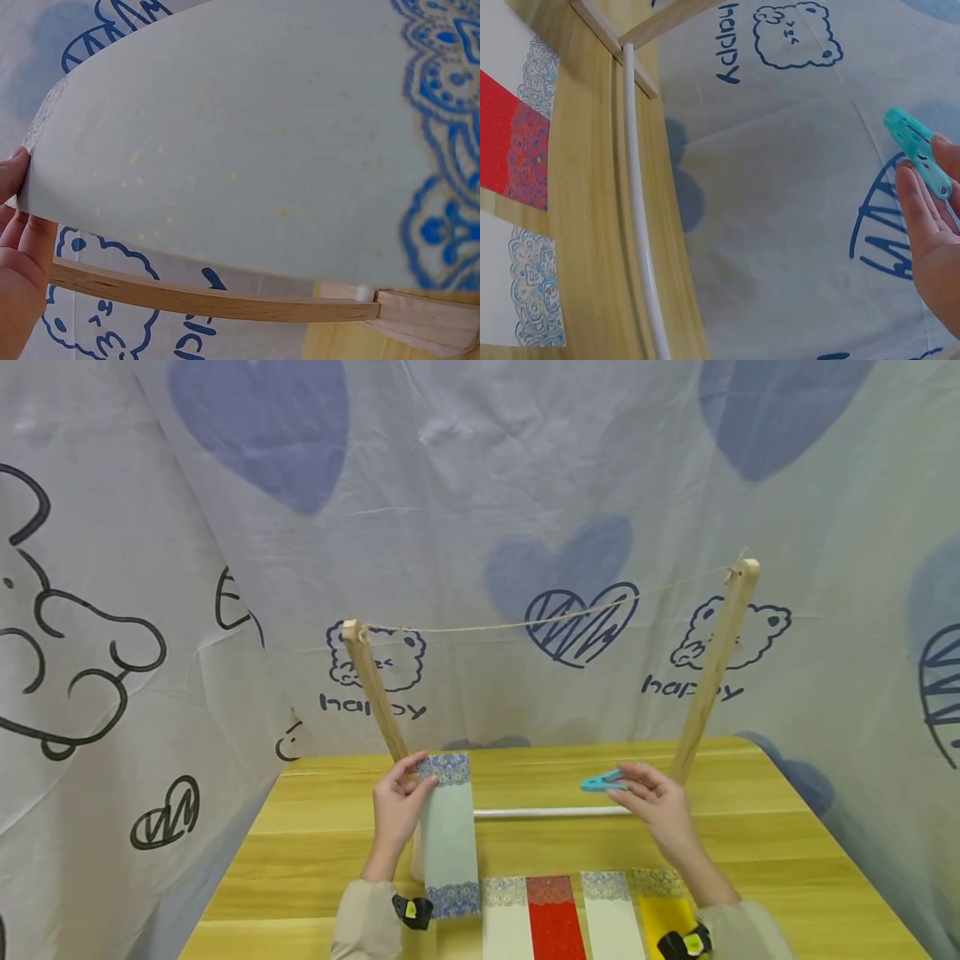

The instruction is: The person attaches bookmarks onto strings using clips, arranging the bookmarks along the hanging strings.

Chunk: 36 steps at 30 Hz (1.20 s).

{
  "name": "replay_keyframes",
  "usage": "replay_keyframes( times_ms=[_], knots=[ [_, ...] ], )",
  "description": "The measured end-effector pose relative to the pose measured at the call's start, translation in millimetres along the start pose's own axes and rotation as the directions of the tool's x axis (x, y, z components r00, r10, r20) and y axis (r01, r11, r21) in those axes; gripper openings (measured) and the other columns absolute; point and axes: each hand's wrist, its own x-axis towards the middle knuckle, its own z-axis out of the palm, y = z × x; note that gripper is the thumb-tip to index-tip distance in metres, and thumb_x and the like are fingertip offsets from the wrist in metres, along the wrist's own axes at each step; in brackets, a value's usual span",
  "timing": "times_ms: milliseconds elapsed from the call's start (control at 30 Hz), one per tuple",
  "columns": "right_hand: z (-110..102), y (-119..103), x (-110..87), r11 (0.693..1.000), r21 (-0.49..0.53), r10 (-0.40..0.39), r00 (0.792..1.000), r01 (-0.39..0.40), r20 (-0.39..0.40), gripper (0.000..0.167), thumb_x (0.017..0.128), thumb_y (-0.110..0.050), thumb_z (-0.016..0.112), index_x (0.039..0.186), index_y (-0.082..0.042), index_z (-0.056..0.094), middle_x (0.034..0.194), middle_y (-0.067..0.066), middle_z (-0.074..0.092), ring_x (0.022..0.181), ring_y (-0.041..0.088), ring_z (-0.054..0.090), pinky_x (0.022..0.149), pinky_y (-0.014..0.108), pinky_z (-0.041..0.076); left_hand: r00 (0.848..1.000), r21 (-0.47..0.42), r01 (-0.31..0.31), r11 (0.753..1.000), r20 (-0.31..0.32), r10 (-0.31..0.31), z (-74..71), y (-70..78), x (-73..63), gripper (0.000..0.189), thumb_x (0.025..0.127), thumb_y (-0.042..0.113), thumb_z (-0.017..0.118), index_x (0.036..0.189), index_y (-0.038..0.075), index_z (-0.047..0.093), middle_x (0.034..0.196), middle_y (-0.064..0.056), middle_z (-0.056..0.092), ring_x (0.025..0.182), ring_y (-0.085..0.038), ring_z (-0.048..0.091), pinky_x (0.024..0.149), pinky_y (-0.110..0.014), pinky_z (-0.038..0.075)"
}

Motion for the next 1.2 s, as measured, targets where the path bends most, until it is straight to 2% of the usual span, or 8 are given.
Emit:
replay_keyframes(
  times_ms=[133, 300, 400, 633, 733, 833, 967, 1200],
  knots=[
    [11, -3, 4.9, 1.000, 0.001, -0.018, 1.000, 0.018, -0.021, 0.033, 0.077, 0.009, 0.063, 0.105, -0.007, 0.058, 0.092, -0.001, 0.064, 0.083, 0.008, 0.061, 0.074, 0.022, 0.049, 1.000, 0.007, -0.014, 1.000, -0.004, 0.014, -1.5, 2.6, 1.1, 0.034, 0.072, -0.020, 0.060, 0.106, -0.018, 0.053, 0.091, -0.030, 0.054, 0.058, -0.008, 0.056, 0.054, -0.016, 0.049],
    [21, -2, 9.4, 0.999, 0.025, -0.028, 1.000, 0.028, 0.009, 0.033, 0.077, 0.008, 0.063, 0.104, -0.007, 0.058, 0.091, -0.001, 0.064, 0.083, 0.008, 0.061, 0.073, 0.024, 0.049, 1.000, 0.011, -0.025, 1.000, -0.007, 0.025, -3.9, -6.2, 4.1, 0.035, 0.073, -0.016, 0.062, 0.107, -0.015, 0.054, 0.095, -0.029, 0.056, 0.059, -0.008, 0.057, 0.055, -0.017, 0.049],
    [26, -5, 11.0, 0.999, 0.036, -0.036, 0.999, 0.036, -0.001, 0.032, 0.076, 0.009, 0.064, 0.103, -0.007, 0.058, 0.091, -0.001, 0.064, 0.083, 0.008, 0.061, 0.073, 0.024, 0.050, 0.999, 0.017, -0.031, 0.999, -0.011, 0.031, -3.5, -9.6, 6.4, 0.035, 0.073, -0.017, 0.062, 0.107, -0.015, 0.054, 0.096, -0.029, 0.056, 0.058, -0.009, 0.056, 0.055, -0.017, 0.049],
    [40, -15, 16.0, 1.000, 0.002, -0.026, 1.000, 0.026, -0.012, 0.037, 0.076, 0.007, 0.065, 0.110, 0.013, 0.051, 0.092, 0.001, 0.063, 0.084, 0.009, 0.061, 0.075, 0.025, 0.049, 0.998, 0.013, -0.062, 0.998, -0.023, 0.063, -1.7, -10.2, 9.8, 0.035, 0.073, -0.014, 0.064, 0.107, -0.012, 0.056, 0.094, -0.026, 0.058, 0.059, -0.007, 0.057, 0.054, -0.017, 0.049],
    [44, -21, 18.0, 0.999, -0.022, -0.030, 0.999, 0.030, -0.014, 0.039, 0.076, 0.005, 0.066, 0.111, 0.013, 0.050, 0.096, 0.006, 0.062, 0.086, 0.010, 0.060, 0.076, 0.025, 0.049, 0.997, 0.008, -0.075, 0.997, -0.020, 0.075, -1.1, -6.9, 10.7, 0.036, 0.073, -0.013, 0.064, 0.108, -0.013, 0.055, 0.094, -0.026, 0.057, 0.059, -0.007, 0.057, 0.055, -0.017, 0.050],
    [47, -26, 20.1, 0.998, -0.033, -0.045, 0.999, 0.044, -0.016, 0.038, 0.076, 0.004, 0.066, 0.111, 0.012, 0.051, 0.098, 0.011, 0.061, 0.086, 0.009, 0.060, 0.077, 0.025, 0.049, 0.998, -0.004, -0.061, 0.998, -0.022, 0.061, -0.3, -2.1, 11.9, 0.036, 0.073, -0.014, 0.063, 0.108, -0.014, 0.054, 0.094, -0.026, 0.057, 0.061, -0.007, 0.058, 0.057, -0.017, 0.050],
    [52, -31, 23.9, 0.997, -0.018, -0.072, 0.997, 0.072, -0.003, 0.038, 0.076, 0.006, 0.065, 0.110, 0.013, 0.051, 0.100, 0.019, 0.060, 0.086, 0.010, 0.060, 0.076, 0.026, 0.049, 0.998, -0.006, -0.051, 0.999, -0.024, 0.051, 1.2, 10.2, 12.8, 0.035, 0.074, -0.016, 0.061, 0.108, -0.015, 0.053, 0.094, -0.029, 0.056, 0.064, -0.008, 0.059, 0.058, -0.017, 0.050],
    [62, -43, 36.2, 0.990, 0.006, -0.143, 0.989, 0.143, 0.045, 0.036, 0.075, 0.009, 0.065, 0.109, 0.014, 0.052, 0.105, 0.024, 0.058, 0.089, 0.016, 0.061, 0.077, 0.029, 0.048, 0.995, 0.036, -0.097, 0.995, -0.034, 0.098, 5.0, 32.1, 16.4, 0.035, 0.072, -0.018, 0.061, 0.106, -0.017, 0.053, 0.092, -0.031, 0.057, 0.059, -0.009, 0.056, 0.054, -0.014, 0.047]
  ],
)
